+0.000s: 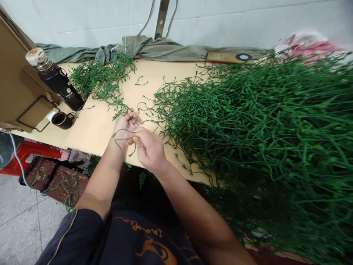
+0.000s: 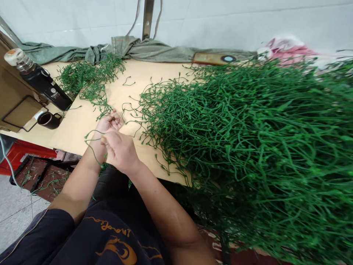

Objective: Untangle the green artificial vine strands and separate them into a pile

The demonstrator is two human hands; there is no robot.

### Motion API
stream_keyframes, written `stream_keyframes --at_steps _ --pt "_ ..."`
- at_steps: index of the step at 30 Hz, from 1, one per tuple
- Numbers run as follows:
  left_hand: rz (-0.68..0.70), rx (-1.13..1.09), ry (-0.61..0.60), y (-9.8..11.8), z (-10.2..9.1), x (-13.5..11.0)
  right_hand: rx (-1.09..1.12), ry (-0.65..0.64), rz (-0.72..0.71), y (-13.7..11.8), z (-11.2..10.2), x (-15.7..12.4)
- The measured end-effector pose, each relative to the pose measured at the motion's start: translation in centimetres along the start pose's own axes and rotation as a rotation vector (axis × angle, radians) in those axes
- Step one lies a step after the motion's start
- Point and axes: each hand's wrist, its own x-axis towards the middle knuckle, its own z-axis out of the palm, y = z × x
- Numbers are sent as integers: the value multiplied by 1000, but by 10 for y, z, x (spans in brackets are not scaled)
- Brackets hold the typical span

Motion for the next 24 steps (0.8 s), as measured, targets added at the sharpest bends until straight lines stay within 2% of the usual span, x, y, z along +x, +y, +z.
stream_keyframes --at_steps 2,6,9,11,14,18,20,24 --pt "-6 63 -16 1 0 -1 -171 -16 0 3 -14 5" --pt "-67 205 -48 3 -1 -5 -565 100 324 35 -58 15" --pt "-76 235 -70 3 -1 -7 -709 111 449 50 -77 18" --pt "-76 253 -87 2 0 -7 -705 25 454 47 -71 19" --pt "-72 269 -119 0 1 -8 -584 -150 462 40 -39 22" --pt "-82 296 -114 -1 5 -9 -426 -326 616 46 -1 25" --pt "-92 317 -96 -2 7 -10 -366 -331 662 53 6 25" --pt "-88 293 -82 -1 9 -11 -230 -198 649 65 0 23"
